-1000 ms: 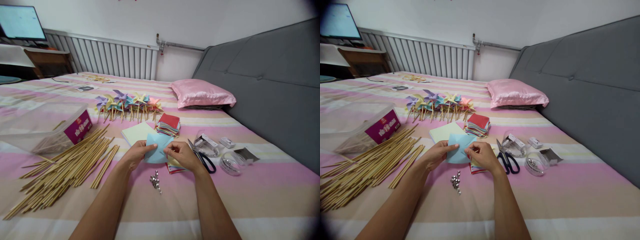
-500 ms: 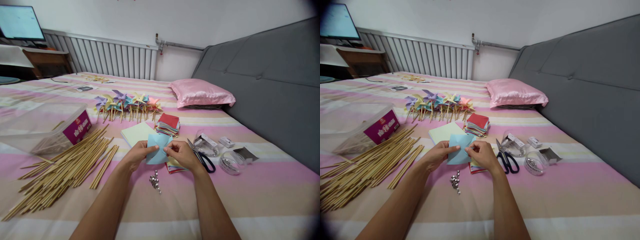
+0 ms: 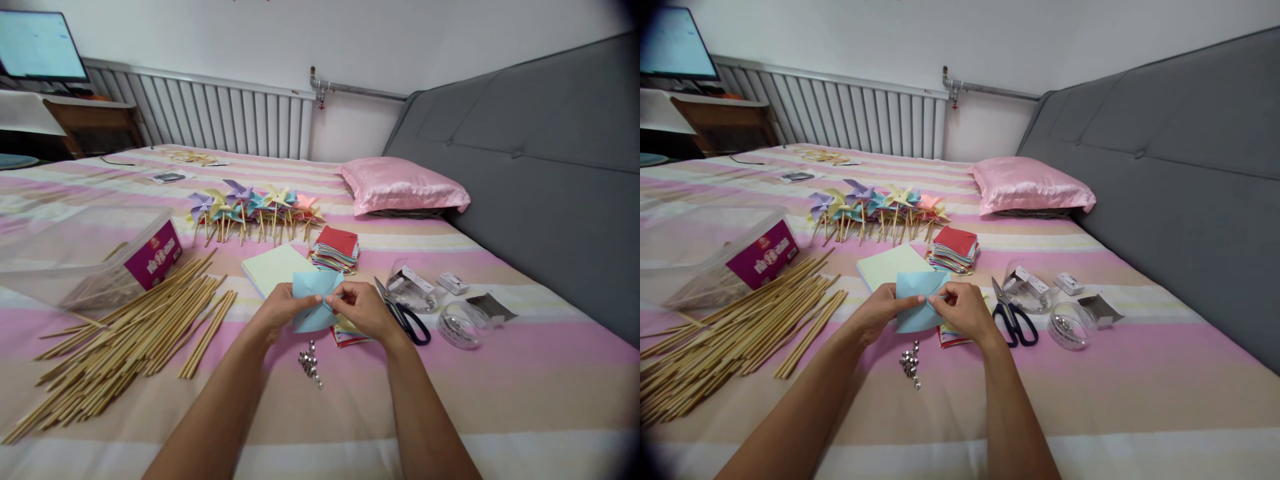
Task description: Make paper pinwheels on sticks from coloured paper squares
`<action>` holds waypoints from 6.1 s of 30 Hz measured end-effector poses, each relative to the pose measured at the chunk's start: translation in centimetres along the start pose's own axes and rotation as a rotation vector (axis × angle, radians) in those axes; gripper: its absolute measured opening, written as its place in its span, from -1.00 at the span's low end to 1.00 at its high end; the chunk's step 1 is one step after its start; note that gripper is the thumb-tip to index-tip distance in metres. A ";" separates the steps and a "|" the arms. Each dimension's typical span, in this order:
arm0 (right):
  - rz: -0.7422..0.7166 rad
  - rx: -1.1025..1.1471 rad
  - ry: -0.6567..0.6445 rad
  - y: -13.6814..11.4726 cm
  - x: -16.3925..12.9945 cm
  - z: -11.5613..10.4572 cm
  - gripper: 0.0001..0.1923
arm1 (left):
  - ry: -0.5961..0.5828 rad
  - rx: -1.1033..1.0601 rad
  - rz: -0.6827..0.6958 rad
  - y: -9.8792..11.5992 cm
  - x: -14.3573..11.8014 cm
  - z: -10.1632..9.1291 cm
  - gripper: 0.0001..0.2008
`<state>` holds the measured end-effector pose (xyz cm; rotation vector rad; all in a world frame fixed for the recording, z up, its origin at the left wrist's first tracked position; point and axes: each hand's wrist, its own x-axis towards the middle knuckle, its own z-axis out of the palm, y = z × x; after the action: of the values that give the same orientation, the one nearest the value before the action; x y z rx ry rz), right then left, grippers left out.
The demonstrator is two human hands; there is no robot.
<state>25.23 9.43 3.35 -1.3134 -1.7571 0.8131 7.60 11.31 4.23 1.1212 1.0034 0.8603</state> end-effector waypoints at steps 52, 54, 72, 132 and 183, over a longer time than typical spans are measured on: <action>0.039 0.527 0.183 -0.1 0.6 0.8 -0.73 | 0.125 -0.169 0.101 -0.3 0.1 1.7 -0.73; 0.027 0.516 0.180 -0.2 0.6 0.8 -0.69 | 0.153 -0.181 0.107 -0.4 0.2 1.7 -0.71; -0.131 0.312 -0.065 -1.5 -0.3 1.3 -0.62 | 0.325 -0.620 0.032 0.9 0.7 0.2 -0.77; 0.112 0.364 0.383 -2.3 0.7 3.3 -0.69 | 0.297 -0.315 0.192 -0.1 0.3 2.2 -0.74; 0.242 0.646 0.140 -1.2 0.2 1.1 -0.81 | 0.021 0.003 0.076 0.5 -0.5 1.1 -0.74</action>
<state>23.71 9.26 3.92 -1.1071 -1.0939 1.2601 8.48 10.58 4.95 1.1612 0.9845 0.9334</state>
